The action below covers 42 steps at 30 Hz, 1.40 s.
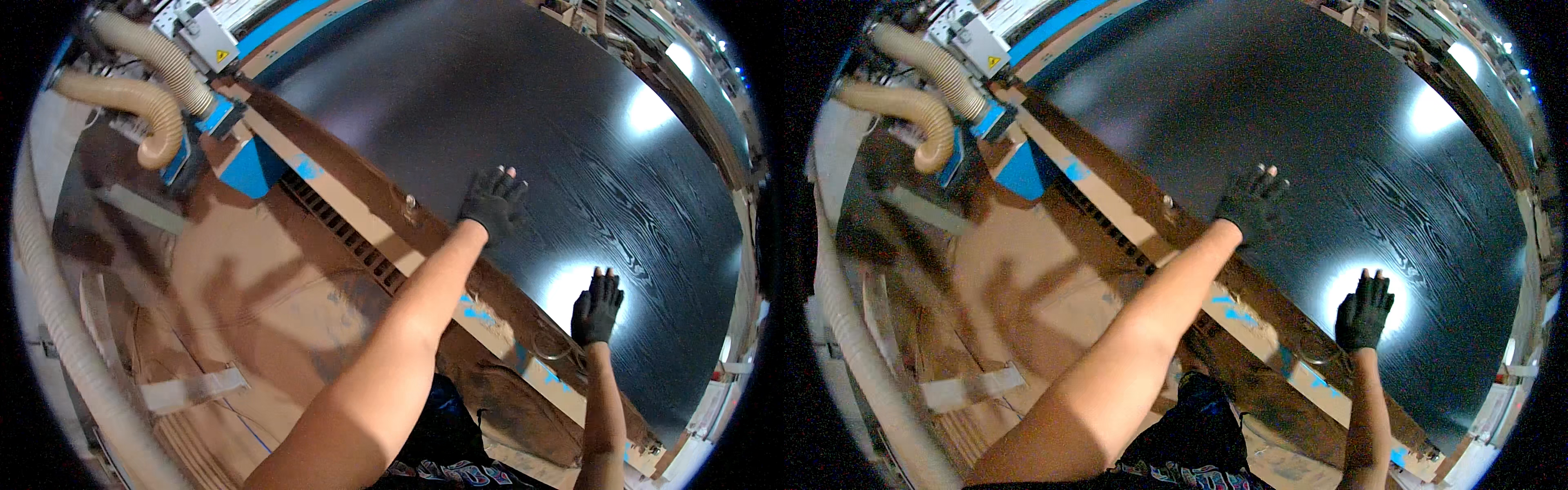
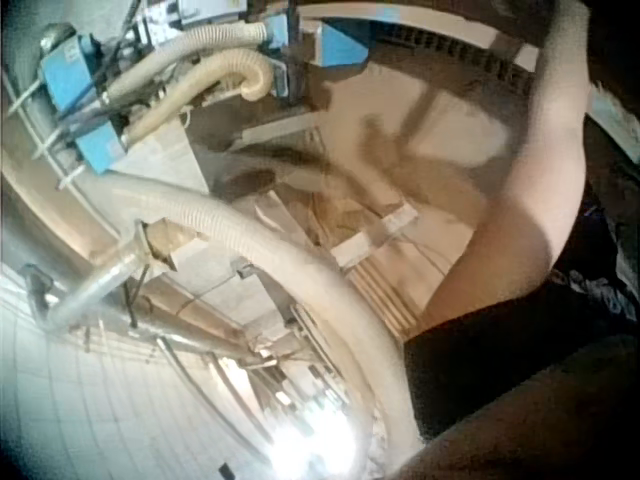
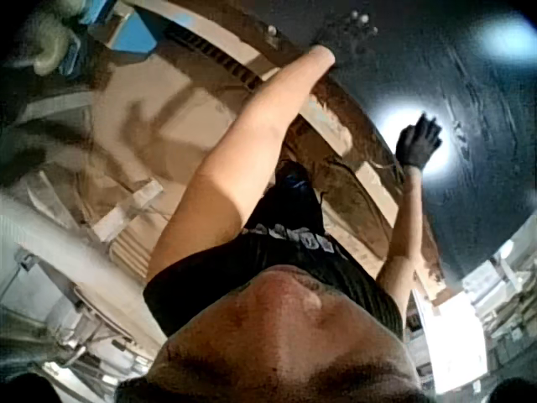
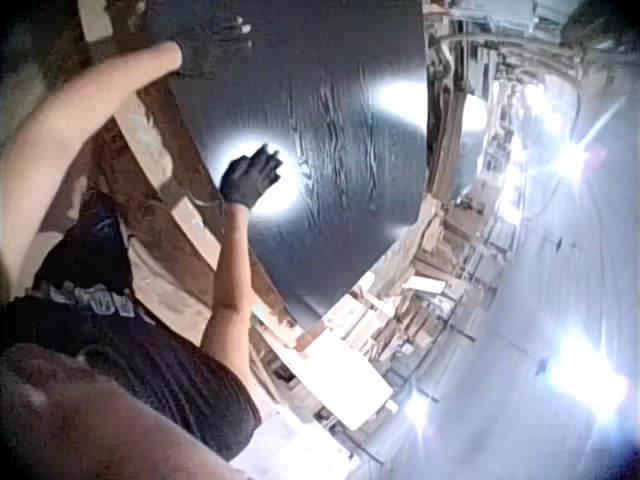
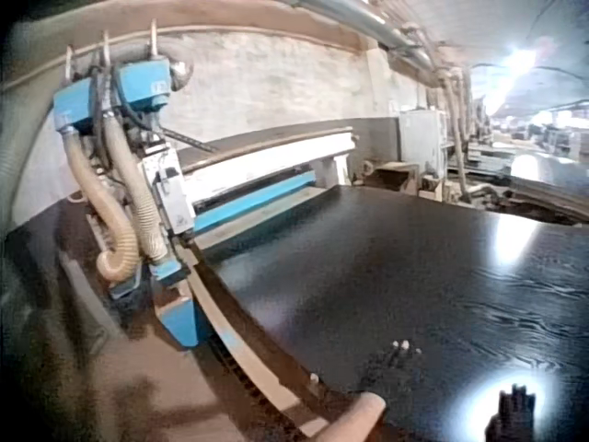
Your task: The person lifts a large black wooden panel from a stack and places it onto the bed of a CNC machine, then uses a keyboard and mouse to operate the machine before adjusting the panel's position on the bed.
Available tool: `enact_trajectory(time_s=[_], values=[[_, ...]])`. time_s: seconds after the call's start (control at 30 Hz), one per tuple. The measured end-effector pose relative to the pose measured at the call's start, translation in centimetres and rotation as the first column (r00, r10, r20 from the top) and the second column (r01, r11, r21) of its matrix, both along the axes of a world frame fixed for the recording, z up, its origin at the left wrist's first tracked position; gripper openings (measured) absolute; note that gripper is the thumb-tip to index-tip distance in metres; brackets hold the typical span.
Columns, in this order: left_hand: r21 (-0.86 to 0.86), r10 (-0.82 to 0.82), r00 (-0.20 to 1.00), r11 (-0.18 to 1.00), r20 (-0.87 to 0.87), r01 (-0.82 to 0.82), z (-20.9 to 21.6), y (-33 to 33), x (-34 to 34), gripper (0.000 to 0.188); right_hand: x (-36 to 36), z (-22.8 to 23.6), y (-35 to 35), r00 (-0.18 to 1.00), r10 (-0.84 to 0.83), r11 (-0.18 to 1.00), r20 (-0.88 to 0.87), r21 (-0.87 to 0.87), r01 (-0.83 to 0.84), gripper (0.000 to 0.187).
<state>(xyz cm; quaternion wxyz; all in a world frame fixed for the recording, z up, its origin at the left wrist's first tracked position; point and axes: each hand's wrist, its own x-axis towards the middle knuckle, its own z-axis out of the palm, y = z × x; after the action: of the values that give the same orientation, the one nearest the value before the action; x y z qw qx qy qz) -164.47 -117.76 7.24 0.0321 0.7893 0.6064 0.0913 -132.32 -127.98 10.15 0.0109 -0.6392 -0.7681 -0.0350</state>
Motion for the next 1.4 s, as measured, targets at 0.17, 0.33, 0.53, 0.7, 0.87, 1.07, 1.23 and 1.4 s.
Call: enact_trajectory(time_s=[0.17,0.33,0.53,0.7,0.87,1.07,1.23,1.4], values=[[0.135,0.031,0.999,0.991,-0.037,-0.025,-1.1,6.6,-13.9,0.067,-10.4,-1.3,1.9,0.997,0.079,0.996,-0.006,0.037,-0.079,0.065],[0.069,0.195,0.979,0.979,-0.057,-0.191,0.1,9.6,-23.4,0.067,-20.8,-1.9,5.7,0.991,0.130,0.992,-0.032,0.005,-0.130,0.066],[0.067,0.213,0.976,0.975,-0.043,-0.210,0.4,12.8,-27.6,0.065,-35.6,-1.2,11.7,0.935,0.321,0.947,-0.149,0.041,-0.319,0.065],[0.076,0.222,0.975,0.972,0.003,-0.221,-0.5,15.0,-32.9,0.064,-40.1,-0.5,14.0,0.924,0.348,0.938,-0.157,0.067,-0.341,0.064],[0.062,0.401,0.912,0.916,-0.089,-0.396,0.4,16.3,-43.4,0.066,-39.0,0.7,14.9,0.934,0.312,0.949,-0.173,0.009,-0.315,0.064],[0.043,0.587,0.793,0.807,-0.165,-0.588,-0.4,16.7,-58.3,0.068,-40.1,0.5,14.8,0.957,0.260,0.963,-0.131,-0.039,-0.267,0.065],[0.086,0.719,0.675,0.693,-0.166,-0.716,-1.8,18.5,-68.7,0.069,-40.3,1.0,15.0,0.975,0.207,0.974,-0.086,-0.073,-0.214,0.061],[0.161,0.758,0.626,0.651,-0.181,-0.742,-3.0,21.1,-72.8,0.069,-40.3,0.0,15.3,0.972,0.232,0.972,0.037,-0.037,-0.231,0.057]])
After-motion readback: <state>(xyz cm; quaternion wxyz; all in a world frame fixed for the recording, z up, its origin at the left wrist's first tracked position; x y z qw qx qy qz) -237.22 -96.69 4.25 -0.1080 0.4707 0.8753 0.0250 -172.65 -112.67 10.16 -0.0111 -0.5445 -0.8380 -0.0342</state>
